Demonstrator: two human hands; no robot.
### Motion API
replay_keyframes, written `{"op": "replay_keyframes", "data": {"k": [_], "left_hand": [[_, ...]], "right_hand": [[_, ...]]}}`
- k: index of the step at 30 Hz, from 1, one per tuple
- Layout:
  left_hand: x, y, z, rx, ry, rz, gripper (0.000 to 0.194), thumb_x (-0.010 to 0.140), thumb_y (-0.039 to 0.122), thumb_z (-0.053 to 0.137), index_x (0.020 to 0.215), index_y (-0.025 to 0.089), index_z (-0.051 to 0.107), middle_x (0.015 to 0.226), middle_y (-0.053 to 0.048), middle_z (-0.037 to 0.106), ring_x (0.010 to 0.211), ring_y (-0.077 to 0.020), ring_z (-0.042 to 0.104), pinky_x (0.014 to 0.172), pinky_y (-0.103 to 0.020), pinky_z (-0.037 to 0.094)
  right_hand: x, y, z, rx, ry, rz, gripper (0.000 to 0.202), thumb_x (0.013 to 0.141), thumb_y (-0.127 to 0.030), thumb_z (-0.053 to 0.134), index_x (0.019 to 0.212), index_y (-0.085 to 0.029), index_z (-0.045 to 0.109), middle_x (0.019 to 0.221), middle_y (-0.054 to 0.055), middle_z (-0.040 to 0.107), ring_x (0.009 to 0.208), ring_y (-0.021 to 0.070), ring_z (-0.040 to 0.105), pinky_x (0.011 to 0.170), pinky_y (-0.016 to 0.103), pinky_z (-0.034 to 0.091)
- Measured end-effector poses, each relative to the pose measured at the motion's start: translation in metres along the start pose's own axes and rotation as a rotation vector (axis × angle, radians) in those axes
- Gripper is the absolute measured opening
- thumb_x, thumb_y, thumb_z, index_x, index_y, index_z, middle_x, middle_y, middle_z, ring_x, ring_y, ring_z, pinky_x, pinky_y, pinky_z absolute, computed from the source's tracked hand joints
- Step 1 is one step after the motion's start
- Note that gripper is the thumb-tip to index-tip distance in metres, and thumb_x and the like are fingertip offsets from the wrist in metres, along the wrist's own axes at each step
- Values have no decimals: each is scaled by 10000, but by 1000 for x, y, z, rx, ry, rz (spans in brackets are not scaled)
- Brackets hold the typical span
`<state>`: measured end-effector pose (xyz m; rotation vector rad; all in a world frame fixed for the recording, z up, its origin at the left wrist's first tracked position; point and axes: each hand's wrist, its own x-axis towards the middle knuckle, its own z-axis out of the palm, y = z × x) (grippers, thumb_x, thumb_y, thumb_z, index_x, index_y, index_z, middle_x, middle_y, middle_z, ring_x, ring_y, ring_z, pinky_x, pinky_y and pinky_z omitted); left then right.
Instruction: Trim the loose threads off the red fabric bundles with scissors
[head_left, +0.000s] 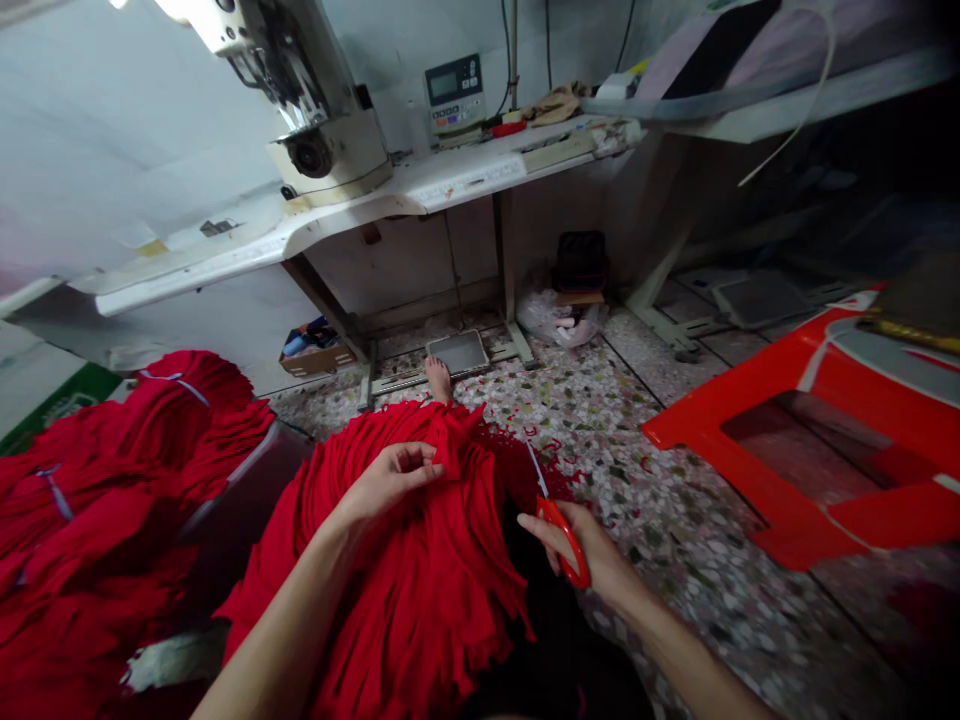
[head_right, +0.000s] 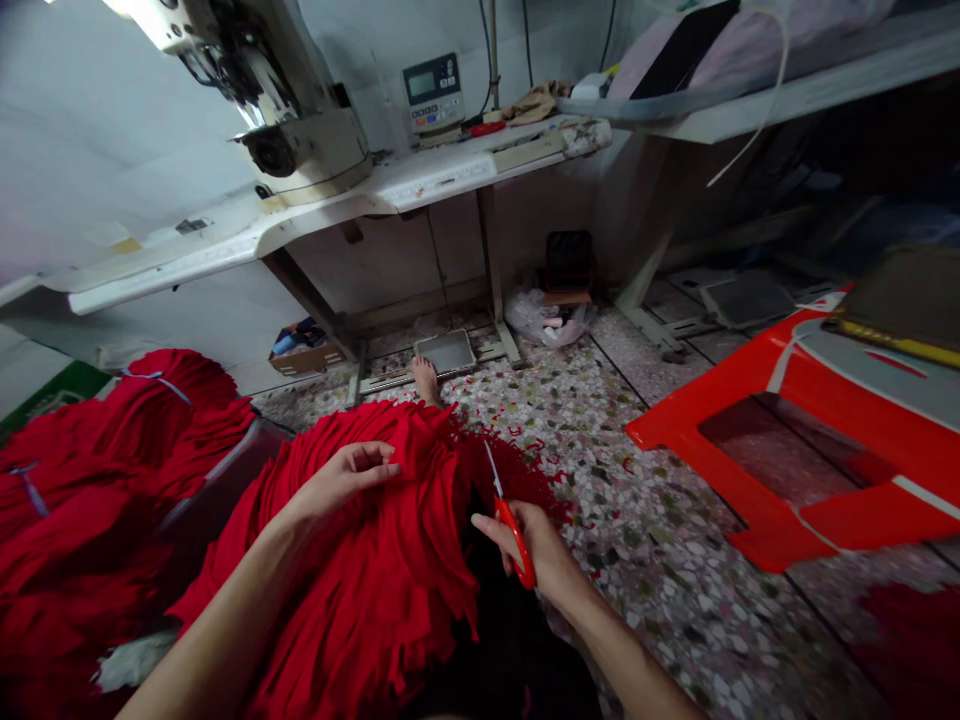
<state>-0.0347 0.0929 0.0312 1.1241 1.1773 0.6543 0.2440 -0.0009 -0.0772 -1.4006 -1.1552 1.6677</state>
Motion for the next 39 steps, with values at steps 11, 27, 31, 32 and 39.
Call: {"op": "replay_keyframes", "data": {"k": [11,27,31,32,39], "left_hand": [[-7,40,31,-56,24,232,306,755,381,907,788,132,734,761,-18,692,675,-118,589,686,-226,468],[-16,8,55,-72,-180,-63,330,802,427,866,818,109,778,702,-24,683,578,-87,541,593,-205,408],[-17,10,56,-25,-207,-75,343,779,439,875,802,107,791,681,-27,671,573,-94,525,584,-214,402],[-17,11,55,-15,-210,-81,350,771,445,878,812,107,799,685,-32,678,577,-99,531,589,-219,410],[-15,14,54,25,-250,-78,363,759,459,881,784,106,804,661,-35,675,565,-96,512,579,-214,403]], "right_hand": [[-14,-25,1,-43,-7,-79,527,873,-685,702,702,-220,523,468,-61,503,429,111,443,463,229,323],[-38,-44,2,-284,-179,-273,413,952,-625,638,859,-223,640,748,6,658,710,194,576,739,280,485],[-34,-48,5,-318,-181,-295,393,935,-600,677,852,-218,646,728,2,646,707,189,558,712,266,466],[-34,-49,5,-328,-176,-301,389,936,-594,677,853,-215,647,729,1,646,705,186,554,703,262,459],[-31,-45,9,-317,-144,-188,438,846,-558,792,723,-189,591,615,-49,544,588,126,437,532,230,318]]}}
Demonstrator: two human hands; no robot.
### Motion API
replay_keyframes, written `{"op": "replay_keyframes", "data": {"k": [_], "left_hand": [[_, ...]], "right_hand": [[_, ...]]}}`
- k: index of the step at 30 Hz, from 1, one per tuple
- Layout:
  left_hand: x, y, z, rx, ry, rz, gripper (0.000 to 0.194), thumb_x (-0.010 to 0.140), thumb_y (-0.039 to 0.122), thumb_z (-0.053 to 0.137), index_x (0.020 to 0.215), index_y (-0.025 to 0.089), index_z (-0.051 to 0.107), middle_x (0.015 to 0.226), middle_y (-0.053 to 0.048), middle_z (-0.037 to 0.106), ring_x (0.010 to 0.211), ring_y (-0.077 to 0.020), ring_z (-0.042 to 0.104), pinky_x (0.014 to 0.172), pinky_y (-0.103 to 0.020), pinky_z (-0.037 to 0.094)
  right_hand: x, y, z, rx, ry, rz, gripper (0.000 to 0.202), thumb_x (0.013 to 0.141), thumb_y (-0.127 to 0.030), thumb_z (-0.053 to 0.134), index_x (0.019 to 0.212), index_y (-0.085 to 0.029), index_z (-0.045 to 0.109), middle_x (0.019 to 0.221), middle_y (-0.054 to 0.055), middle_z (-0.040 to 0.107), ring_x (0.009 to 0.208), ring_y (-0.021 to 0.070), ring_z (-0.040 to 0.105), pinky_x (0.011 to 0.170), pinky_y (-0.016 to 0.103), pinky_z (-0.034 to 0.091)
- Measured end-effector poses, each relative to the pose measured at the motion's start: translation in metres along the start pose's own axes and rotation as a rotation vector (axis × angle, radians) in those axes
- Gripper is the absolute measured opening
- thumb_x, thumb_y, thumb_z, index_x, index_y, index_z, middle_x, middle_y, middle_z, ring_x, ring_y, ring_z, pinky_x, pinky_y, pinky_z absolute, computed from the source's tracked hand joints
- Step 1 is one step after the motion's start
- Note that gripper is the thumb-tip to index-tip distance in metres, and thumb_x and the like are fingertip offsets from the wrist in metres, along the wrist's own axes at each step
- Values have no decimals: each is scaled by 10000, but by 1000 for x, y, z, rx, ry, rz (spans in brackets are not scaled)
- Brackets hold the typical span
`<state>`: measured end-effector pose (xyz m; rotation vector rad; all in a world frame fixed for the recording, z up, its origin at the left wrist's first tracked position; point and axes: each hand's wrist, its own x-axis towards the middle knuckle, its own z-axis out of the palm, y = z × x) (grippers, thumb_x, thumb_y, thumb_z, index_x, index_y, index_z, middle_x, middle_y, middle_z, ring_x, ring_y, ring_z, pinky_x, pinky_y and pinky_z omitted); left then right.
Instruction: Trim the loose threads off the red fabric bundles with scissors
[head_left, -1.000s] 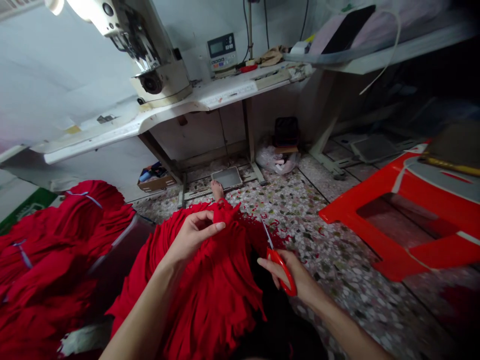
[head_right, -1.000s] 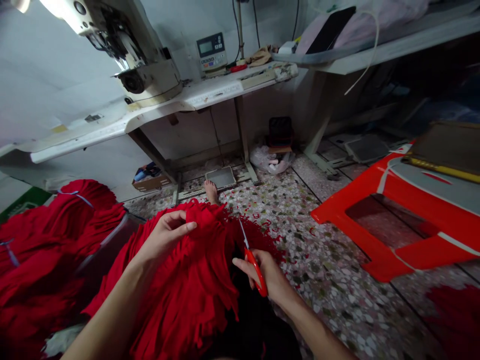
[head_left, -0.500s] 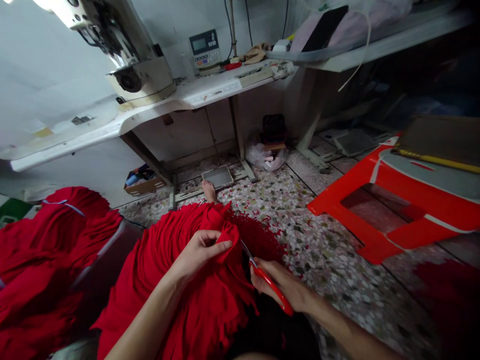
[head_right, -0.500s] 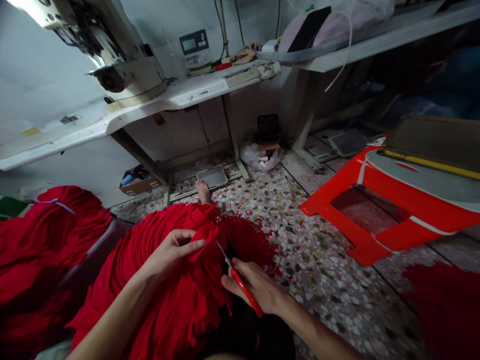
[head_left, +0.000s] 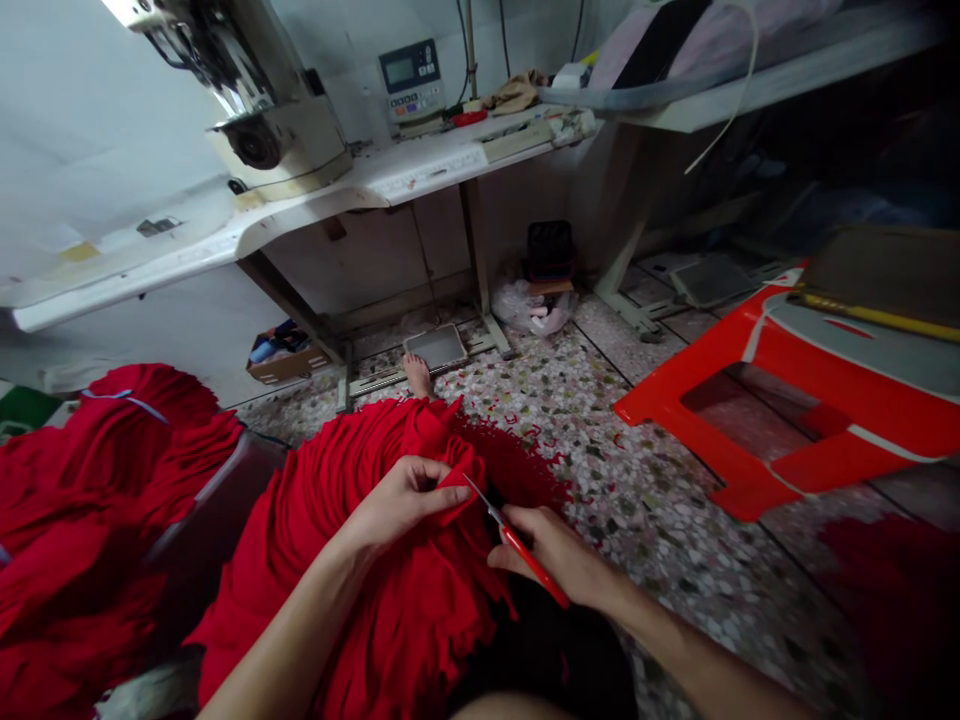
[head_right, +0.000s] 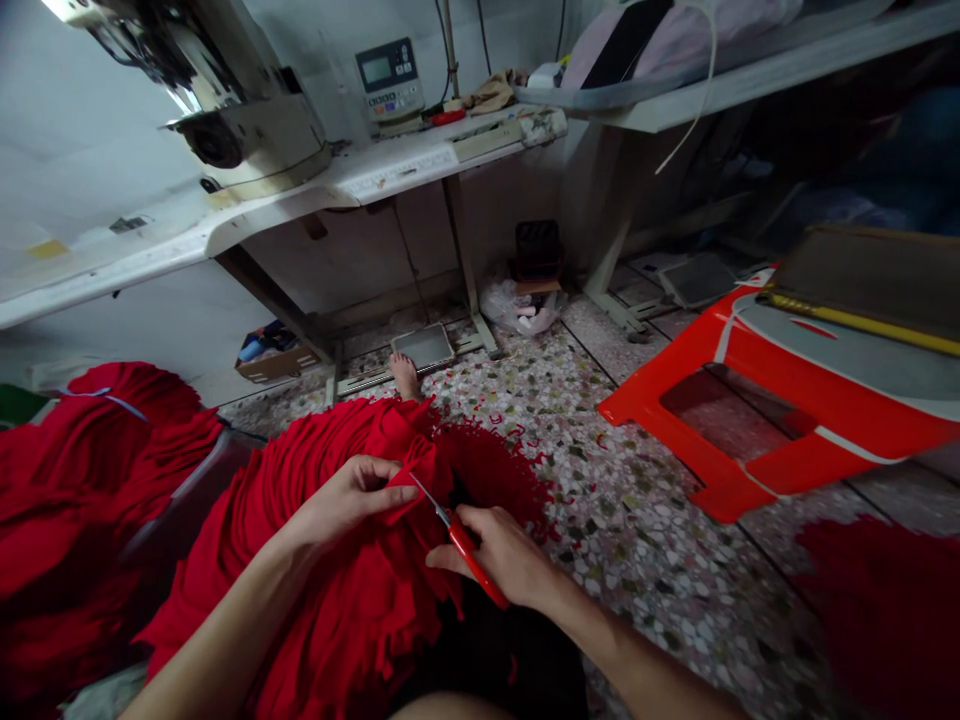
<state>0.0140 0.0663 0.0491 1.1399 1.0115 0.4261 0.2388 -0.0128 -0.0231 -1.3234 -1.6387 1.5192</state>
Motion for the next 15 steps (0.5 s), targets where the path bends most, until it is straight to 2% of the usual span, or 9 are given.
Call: {"op": "replay_keyframes", "data": {"k": [2,4,8,12,15], "left_hand": [[0,1,0,0,-12,-8,365,765,463,875,770,107,797,641,-30,662,550,-91,497,567,-211,396],[0,1,1,3,-16,-24,377,753,474,880,746,108,788,628,-27,649,544,-92,488,552,-209,391],[2,2,3,27,-30,-46,396,735,491,888,753,107,793,643,-31,643,561,-99,489,543,-206,390],[4,5,7,76,-48,-51,394,748,489,876,730,107,782,602,-13,600,542,-89,447,535,-209,358],[5,9,8,129,-69,-55,390,746,489,874,765,108,797,599,-2,580,547,-90,427,541,-214,339]], "right_hand": [[0,4,3,40,22,75,480,782,-559,844,655,-186,569,562,-53,518,554,119,416,497,232,279],[-1,9,6,67,33,94,495,778,-578,839,640,-188,567,537,-53,513,531,117,412,487,234,270],[-6,19,6,15,4,-10,471,863,-607,756,725,-195,575,591,-51,533,545,118,418,507,236,288],[-10,22,3,-72,-5,-138,375,991,-549,614,849,-203,581,764,-16,604,673,155,515,646,257,380],[-9,17,0,-96,-19,-134,394,987,-571,609,846,-205,567,747,-19,594,673,160,516,647,263,362]]}}
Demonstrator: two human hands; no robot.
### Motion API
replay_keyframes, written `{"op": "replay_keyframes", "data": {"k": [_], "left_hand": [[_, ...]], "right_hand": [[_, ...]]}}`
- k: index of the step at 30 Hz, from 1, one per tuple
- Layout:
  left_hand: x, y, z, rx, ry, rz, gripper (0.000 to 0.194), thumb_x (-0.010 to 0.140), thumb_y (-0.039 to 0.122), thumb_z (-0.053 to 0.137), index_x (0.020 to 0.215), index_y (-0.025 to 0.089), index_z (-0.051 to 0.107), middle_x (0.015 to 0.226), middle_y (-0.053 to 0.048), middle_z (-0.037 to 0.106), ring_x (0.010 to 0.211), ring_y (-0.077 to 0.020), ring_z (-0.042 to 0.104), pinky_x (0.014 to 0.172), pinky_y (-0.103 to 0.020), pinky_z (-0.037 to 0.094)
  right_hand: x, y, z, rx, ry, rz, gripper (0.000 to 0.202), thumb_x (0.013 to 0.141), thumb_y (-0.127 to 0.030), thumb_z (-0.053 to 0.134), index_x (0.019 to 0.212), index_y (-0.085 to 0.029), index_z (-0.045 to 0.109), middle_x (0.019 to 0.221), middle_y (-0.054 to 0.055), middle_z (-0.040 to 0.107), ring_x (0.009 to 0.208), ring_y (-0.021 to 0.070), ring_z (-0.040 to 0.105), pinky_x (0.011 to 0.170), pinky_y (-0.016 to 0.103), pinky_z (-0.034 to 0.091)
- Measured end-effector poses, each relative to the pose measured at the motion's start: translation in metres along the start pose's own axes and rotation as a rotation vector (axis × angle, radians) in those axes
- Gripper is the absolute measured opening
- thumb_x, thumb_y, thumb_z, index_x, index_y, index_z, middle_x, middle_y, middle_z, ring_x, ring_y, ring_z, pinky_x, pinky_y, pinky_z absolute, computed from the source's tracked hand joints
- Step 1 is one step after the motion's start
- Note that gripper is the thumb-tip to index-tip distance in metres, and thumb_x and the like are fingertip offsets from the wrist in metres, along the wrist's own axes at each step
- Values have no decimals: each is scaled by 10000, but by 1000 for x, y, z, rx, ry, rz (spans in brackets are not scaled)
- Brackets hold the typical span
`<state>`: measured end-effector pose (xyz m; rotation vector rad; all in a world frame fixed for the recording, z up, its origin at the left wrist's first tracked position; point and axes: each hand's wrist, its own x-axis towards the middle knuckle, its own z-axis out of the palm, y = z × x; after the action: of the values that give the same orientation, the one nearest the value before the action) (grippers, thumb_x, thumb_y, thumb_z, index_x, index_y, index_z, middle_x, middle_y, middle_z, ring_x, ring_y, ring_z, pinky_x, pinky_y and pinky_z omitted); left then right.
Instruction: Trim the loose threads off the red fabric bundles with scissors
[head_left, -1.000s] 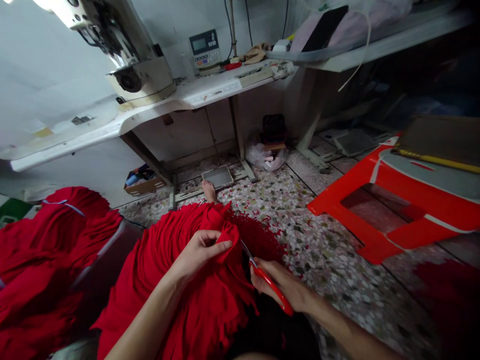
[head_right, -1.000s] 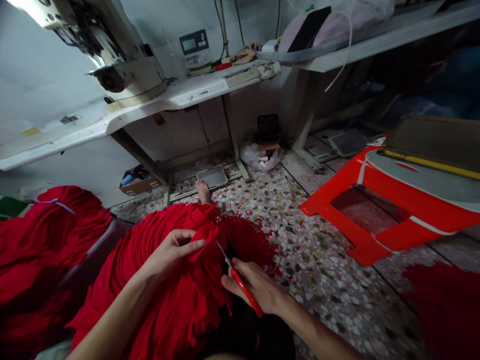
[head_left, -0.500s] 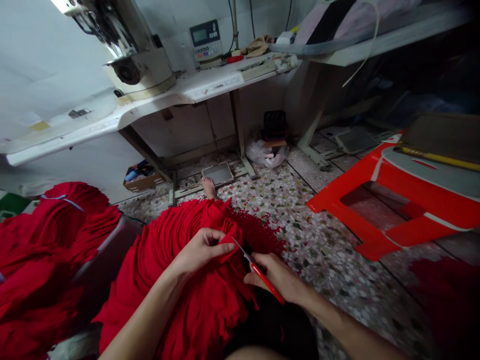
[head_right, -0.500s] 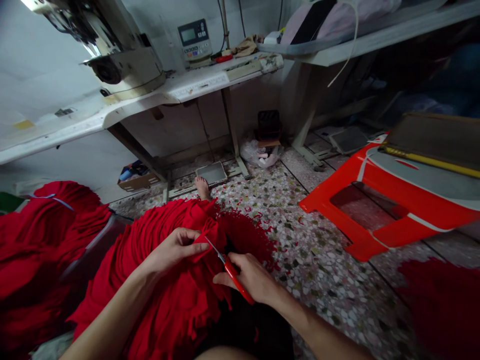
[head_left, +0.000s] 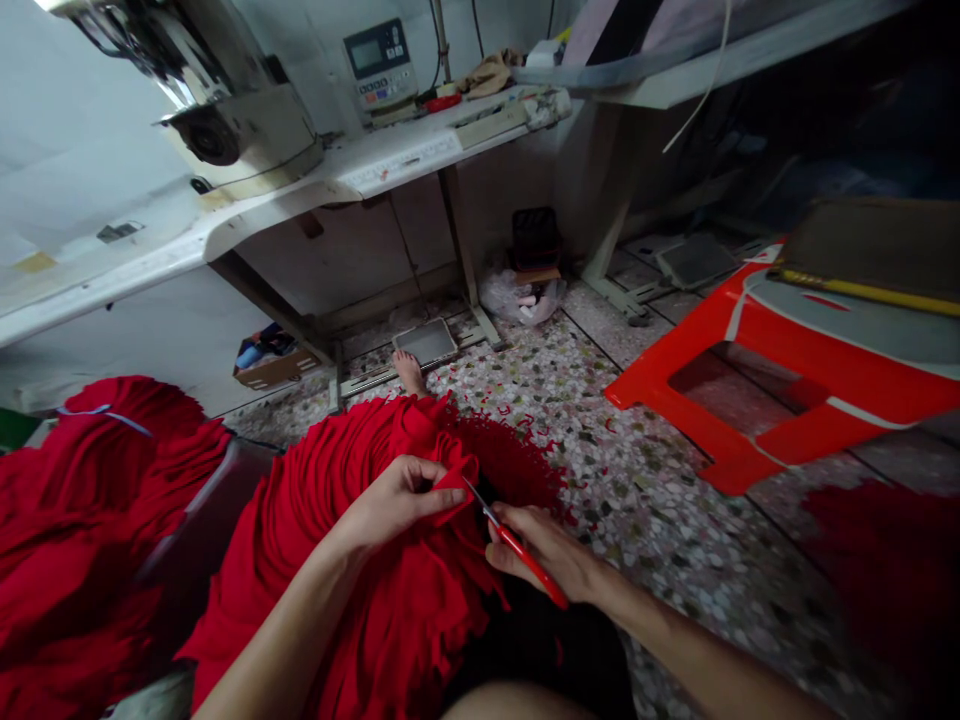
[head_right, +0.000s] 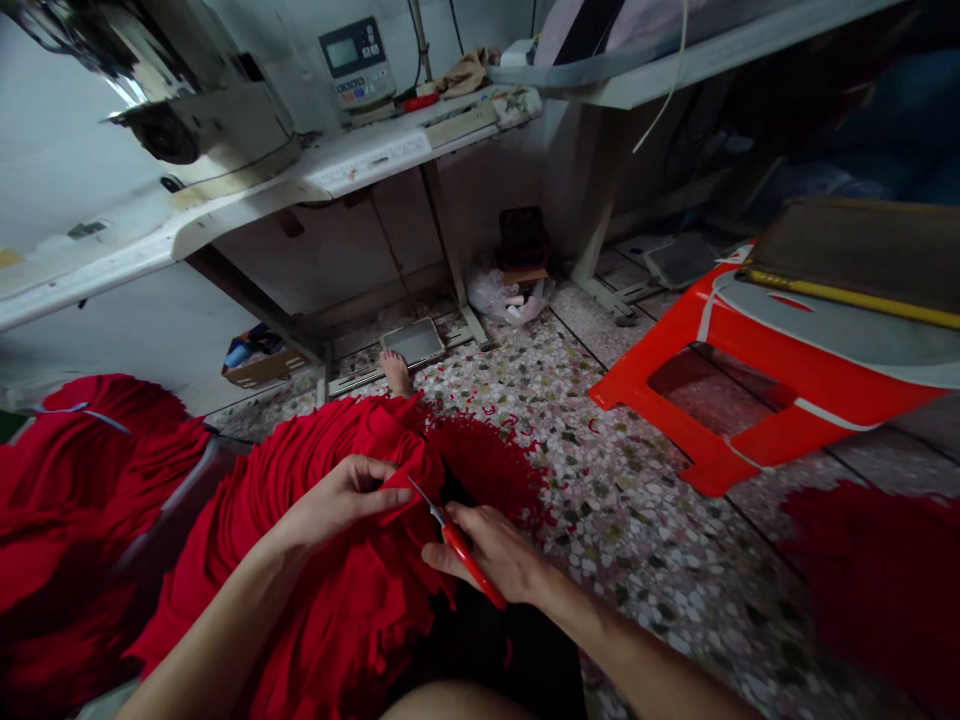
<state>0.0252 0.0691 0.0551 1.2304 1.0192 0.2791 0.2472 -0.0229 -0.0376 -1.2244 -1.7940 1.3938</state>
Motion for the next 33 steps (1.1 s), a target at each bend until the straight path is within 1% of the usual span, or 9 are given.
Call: {"op": "replay_keyframes", "data": {"k": [5,10,13,18,20,23,25,29,33], "left_hand": [[2,1,-3,79,-82,25,341,801,452,837,839,114,809,636,4,571,573,-91,403,562,-223,323],[-1,-2,-5,103,-127,40,368,842,476,797,783,115,765,616,15,533,553,-93,385,541,-232,310],[-10,0,-5,175,-148,91,369,876,488,760,810,126,782,697,-23,622,603,-122,493,583,-239,392],[-32,1,-13,266,-531,153,388,808,485,837,1020,161,836,788,-74,723,701,-176,638,693,-268,490],[-35,-4,-23,192,-380,121,419,827,511,811,1016,137,812,750,-72,721,665,-175,653,659,-266,496],[-28,-15,-45,178,239,146,404,871,532,744,908,130,731,705,-42,700,617,-156,640,604,-243,473],[-16,-24,-61,249,536,129,387,842,526,751,885,147,685,666,-19,688,574,-155,627,548,-233,437],[11,-38,-79,234,525,-22,420,764,551,766,845,152,663,477,20,601,392,-164,533,435,-248,351],[24,-48,-80,160,526,60,462,664,559,828,770,164,614,569,33,596,464,-110,505,487,-226,360]], "right_hand": [[8,-6,-1,44,18,16,454,928,-598,694,779,-191,559,653,-55,530,601,120,439,569,242,296],[6,4,9,166,80,191,538,770,-616,843,643,-183,551,553,-72,475,539,101,384,501,231,268],[-2,19,14,293,84,259,555,741,-633,855,650,-202,517,506,-78,471,477,100,401,464,228,272],[-5,49,16,381,120,361,551,817,-700,755,697,-219,514,465,-76,477,415,107,437,422,220,283],[-1,56,15,369,140,368,556,820,-709,746,698,-221,508,472,-73,489,414,108,447,421,219,293],[10,56,12,379,137,340,568,821,-725,730,686,-228,492,466,-73,479,414,111,449,419,222,297],[18,51,12,392,142,328,568,823,-728,723,685,-231,487,472,-73,475,420,114,457,424,223,309],[31,42,14,420,150,312,552,827,-712,733,699,-229,499,483,-75,479,422,114,464,426,221,324],[34,44,15,429,144,299,535,837,-671,756,693,-227,494,479,-65,513,420,113,473,426,216,326]]}}
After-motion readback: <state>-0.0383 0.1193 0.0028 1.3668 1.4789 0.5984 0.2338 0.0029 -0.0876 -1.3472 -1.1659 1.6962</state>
